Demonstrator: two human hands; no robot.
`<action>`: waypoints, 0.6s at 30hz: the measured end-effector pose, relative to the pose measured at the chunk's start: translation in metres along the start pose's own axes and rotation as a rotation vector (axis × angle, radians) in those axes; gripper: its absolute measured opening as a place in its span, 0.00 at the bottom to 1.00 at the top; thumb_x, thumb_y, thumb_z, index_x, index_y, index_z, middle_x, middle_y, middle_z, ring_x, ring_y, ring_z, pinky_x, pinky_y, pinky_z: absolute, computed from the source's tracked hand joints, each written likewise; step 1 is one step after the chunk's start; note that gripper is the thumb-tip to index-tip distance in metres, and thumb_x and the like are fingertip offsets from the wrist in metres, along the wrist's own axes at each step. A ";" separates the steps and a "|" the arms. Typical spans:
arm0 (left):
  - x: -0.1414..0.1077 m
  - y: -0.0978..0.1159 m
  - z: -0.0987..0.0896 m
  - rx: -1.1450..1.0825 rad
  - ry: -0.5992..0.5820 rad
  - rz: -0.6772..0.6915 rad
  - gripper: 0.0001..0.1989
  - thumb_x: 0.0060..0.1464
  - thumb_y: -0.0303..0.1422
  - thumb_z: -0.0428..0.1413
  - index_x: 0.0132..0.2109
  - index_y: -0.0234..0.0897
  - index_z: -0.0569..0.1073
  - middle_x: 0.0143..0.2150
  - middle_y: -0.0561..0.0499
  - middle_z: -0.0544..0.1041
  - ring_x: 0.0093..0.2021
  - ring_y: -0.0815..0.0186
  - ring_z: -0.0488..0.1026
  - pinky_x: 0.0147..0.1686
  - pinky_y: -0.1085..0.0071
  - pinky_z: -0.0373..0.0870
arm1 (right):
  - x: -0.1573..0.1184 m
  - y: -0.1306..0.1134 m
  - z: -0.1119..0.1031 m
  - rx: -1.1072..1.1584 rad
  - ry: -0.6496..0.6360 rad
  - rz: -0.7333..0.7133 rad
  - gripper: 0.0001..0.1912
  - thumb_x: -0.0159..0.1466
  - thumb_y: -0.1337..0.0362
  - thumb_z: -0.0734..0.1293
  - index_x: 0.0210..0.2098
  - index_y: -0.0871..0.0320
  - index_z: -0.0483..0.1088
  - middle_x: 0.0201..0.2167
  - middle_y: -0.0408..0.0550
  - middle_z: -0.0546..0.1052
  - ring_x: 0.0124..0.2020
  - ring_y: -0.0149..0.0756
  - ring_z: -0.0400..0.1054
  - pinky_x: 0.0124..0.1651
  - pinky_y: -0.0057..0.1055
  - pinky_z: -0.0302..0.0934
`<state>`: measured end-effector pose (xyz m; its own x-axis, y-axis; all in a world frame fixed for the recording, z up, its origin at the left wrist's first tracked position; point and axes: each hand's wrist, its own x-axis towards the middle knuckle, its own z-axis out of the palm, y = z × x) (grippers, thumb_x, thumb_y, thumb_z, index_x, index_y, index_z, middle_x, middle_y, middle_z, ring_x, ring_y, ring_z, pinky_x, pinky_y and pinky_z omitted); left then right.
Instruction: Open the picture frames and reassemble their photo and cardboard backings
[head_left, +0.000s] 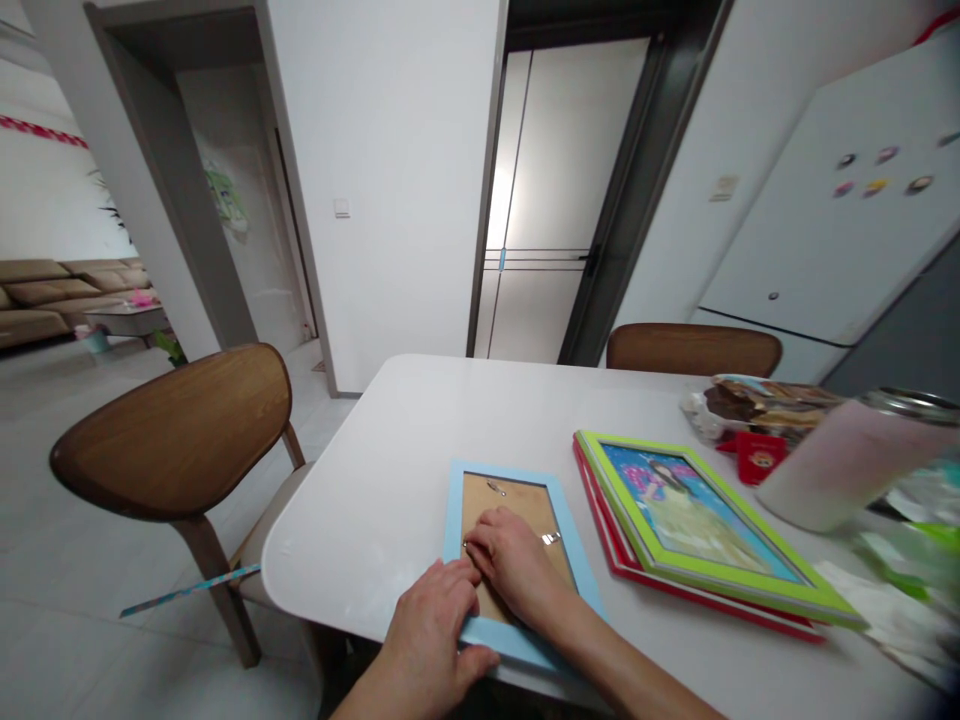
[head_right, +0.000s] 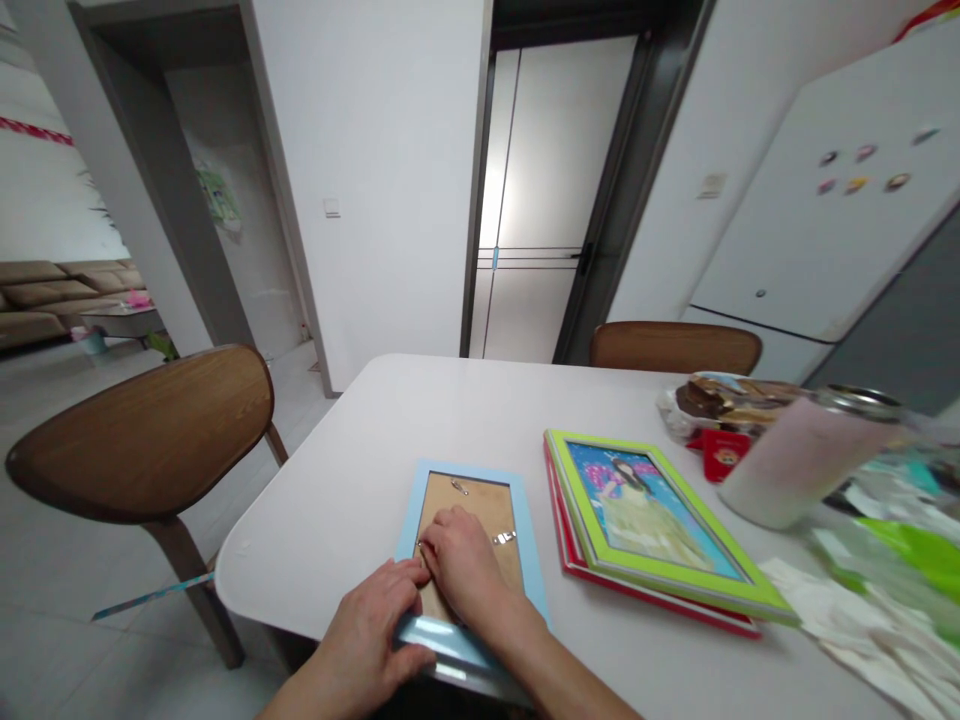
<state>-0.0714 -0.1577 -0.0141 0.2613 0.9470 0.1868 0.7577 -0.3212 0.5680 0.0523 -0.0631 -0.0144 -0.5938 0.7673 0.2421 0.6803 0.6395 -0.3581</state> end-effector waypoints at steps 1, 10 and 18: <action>0.000 0.000 0.000 -0.003 -0.006 0.001 0.15 0.38 0.29 0.60 0.37 0.39 0.67 0.51 0.51 0.66 0.51 0.63 0.61 0.54 0.65 0.52 | 0.000 -0.002 0.000 -0.002 -0.008 -0.013 0.12 0.56 0.69 0.59 0.20 0.59 0.70 0.23 0.46 0.69 0.30 0.32 0.60 0.32 0.26 0.52; 0.000 -0.002 0.004 0.041 -0.028 -0.003 0.17 0.38 0.33 0.61 0.39 0.39 0.67 0.51 0.50 0.66 0.53 0.61 0.59 0.55 0.63 0.49 | 0.014 0.022 -0.006 -0.043 0.048 0.112 0.11 0.57 0.64 0.58 0.28 0.57 0.71 0.28 0.45 0.73 0.31 0.31 0.65 0.35 0.25 0.54; 0.006 0.010 0.009 0.101 0.003 -0.080 0.23 0.34 0.37 0.63 0.40 0.35 0.69 0.50 0.47 0.67 0.49 0.57 0.61 0.53 0.59 0.52 | 0.052 0.063 0.001 -0.130 0.141 0.420 0.09 0.55 0.64 0.59 0.25 0.58 0.70 0.24 0.50 0.75 0.27 0.36 0.67 0.28 0.28 0.52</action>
<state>-0.0571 -0.1553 -0.0146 0.1959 0.9695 0.1471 0.8326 -0.2437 0.4975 0.0633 0.0172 -0.0255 -0.1976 0.9544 0.2236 0.9031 0.2659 -0.3371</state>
